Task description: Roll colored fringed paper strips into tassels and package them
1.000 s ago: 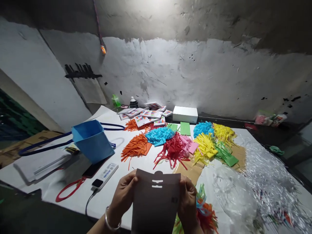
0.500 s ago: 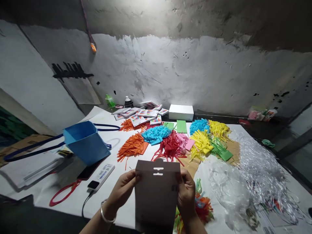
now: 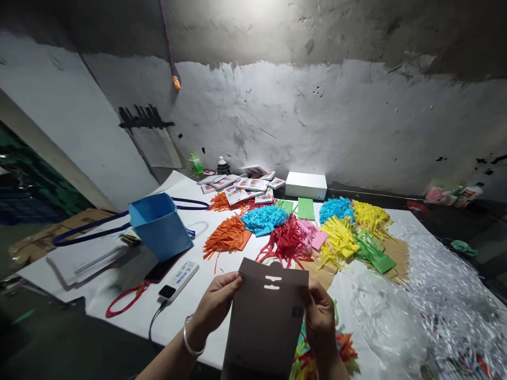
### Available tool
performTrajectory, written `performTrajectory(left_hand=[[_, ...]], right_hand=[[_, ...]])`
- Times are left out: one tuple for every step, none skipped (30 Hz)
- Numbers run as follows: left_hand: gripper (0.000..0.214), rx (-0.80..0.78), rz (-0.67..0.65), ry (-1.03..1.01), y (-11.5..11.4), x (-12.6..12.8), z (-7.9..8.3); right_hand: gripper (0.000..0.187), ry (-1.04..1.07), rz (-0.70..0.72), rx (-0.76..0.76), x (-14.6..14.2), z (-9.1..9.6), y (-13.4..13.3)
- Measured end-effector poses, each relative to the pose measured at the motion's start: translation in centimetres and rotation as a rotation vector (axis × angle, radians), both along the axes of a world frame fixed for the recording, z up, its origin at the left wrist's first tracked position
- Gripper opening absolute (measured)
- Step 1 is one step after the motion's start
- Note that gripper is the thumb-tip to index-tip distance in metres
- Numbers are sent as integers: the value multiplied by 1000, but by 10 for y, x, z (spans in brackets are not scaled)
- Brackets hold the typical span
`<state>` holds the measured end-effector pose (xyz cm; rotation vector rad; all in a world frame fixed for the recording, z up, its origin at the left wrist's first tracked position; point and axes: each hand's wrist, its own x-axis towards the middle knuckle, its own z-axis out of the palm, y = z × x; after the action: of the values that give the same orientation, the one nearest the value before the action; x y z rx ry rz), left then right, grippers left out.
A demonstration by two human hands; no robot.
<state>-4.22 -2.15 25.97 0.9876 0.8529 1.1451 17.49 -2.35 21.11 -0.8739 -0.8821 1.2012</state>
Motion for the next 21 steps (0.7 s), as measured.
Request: performTrajectory(left_hand=[[32,31,6,25,-1,1,3],[33,73,13,55,-1,1,6],[33,115,20,86,-2,1,8],[34,146,26,111,-3,1,10],[34,164,29,131,-3,1,10],[33,169,27,144,-4,1,10],[31,168,21,156,-4,0,9],[30,171,19,170,-4,-1,8],[29,186,18,184,-4,-2,7],[28,214,14,195,-3,-3,7],[27,258,4,204,-3,-5,7],[26,312,-11,208,-2,-6,8],[24,372,-28,212,-2,-7,9],[24,428,-47,217,-1,-8,11],[26,474,-63,228,-1,-9,14],[29,504,-72,243,-1,-10,17],[31,514,-76,260,-1,-12,20],[32,506,-80,278,-2,-13,23],[30,492,-87,296,-2,-14,26],[28,482,-95,314,-3,-15,29],[26,482,-107,334,-4,-16,32]], right_hand=[[29,-14,-12,2,1,-2,1],[28,-26,-18,4,1,-4,1],[27,-37,-19,6,3,-5,2],[25,-48,-12,11,4,-5,3],[25,-58,7,18,6,-4,3],[27,-72,37,26,9,-2,3],[31,-91,84,33,12,1,3],[35,-114,139,40,15,5,3],[38,-142,199,46,18,10,3],[39,-176,250,54,22,15,3],[37,-218,286,70,25,20,4],[33,-264,310,99,28,25,5],[29,-309,320,139,30,30,6],[25,-353,322,187,31,35,6],[22,-393,321,234,31,39,7],[21,-428,320,278,31,42,7],[21,-460,321,313,31,45,6],[22,-493,325,343,30,47,5],[23,-530,330,373,30,50,3],[24,-572,338,406,31,52,1],[25,-618,348,442,31,54,0]])
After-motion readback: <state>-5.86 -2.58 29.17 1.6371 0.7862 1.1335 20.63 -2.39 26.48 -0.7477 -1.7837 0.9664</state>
